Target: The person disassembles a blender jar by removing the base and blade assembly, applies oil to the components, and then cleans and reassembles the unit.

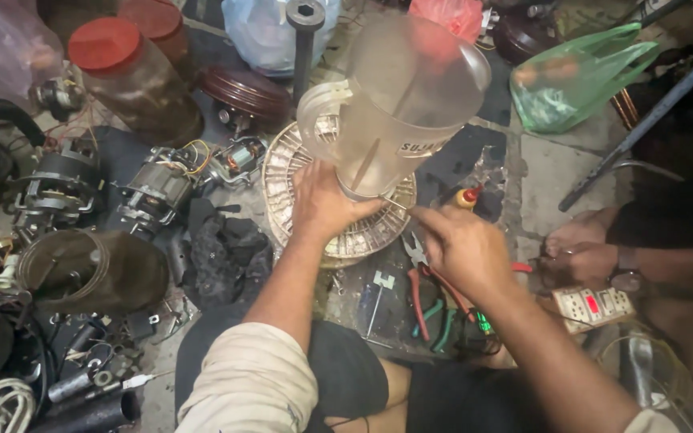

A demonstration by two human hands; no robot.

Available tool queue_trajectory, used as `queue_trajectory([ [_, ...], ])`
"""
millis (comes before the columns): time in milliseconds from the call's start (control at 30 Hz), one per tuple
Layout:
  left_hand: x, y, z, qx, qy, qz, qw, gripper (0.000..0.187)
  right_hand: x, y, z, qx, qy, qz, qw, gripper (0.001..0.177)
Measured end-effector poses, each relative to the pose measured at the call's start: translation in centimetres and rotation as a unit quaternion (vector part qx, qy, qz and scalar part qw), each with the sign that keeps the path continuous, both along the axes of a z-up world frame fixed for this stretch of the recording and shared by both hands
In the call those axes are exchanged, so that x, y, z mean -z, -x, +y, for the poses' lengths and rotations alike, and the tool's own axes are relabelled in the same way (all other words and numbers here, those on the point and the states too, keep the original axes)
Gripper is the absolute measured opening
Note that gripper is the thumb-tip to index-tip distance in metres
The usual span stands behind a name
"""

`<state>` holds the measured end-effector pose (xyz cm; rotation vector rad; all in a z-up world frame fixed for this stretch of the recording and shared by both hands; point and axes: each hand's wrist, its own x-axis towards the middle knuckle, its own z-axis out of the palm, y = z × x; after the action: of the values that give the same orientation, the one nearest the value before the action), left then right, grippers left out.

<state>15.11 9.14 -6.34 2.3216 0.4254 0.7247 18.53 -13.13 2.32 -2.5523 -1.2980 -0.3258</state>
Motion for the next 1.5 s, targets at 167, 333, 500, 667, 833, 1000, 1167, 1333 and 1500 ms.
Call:
queue_trajectory([
  [167,-0.2,-0.1,0.1,0.0,0.012,0.031,0.999,0.089,0.0,0.0,0.6,-0.032,-0.009,-0.023,0.999,0.034],
  [333,-2.1,0.1,-0.1,0.012,0.028,0.084,0.996,0.084,0.6,0.4,1.8,-0.031,-0.013,-0.001,0.999,0.03],
  [500,-0.6,0.0,0.1,0.009,0.022,0.003,1.0,0.09,-0.6,0.5,1.8,0.002,0.028,-0.004,1.0,0.024],
  [667,-0.5,0.0,0.0,0.006,0.008,0.035,0.999,0.085,-0.9,0.5,1.4,-0.01,0.001,-0.019,1.0,0.025],
  [833,1.9,-0.5,-0.2,-0.017,-0.006,-0.037,0.999,0.102,-0.5,0.7,1.4,-0.02,0.055,-0.046,0.997,0.043],
  [1000,3.0,-0.9,-0.3,-0.013,-0.008,-0.007,1.0,0.105,0.9,0.9,3.8,-0.068,0.082,-0.094,0.99,0.044],
  [1167,-1.1,0.0,0.2,0.016,0.04,0.112,0.993,0.095,0.9,1.7,3.3,-0.037,0.019,-0.017,0.999,0.037],
  [1333,1.2,-0.3,-0.1,-0.011,0.008,-0.022,1.0,0.104,2.2,2.0,0.6,0.104,-0.021,0.049,0.993,0.033],
  [1500,0.3,-0.2,0.1,0.003,-0.01,0.049,0.999,0.097,6.3,2.0,1.1,0.14,-0.171,0.182,0.958,0.029],
])
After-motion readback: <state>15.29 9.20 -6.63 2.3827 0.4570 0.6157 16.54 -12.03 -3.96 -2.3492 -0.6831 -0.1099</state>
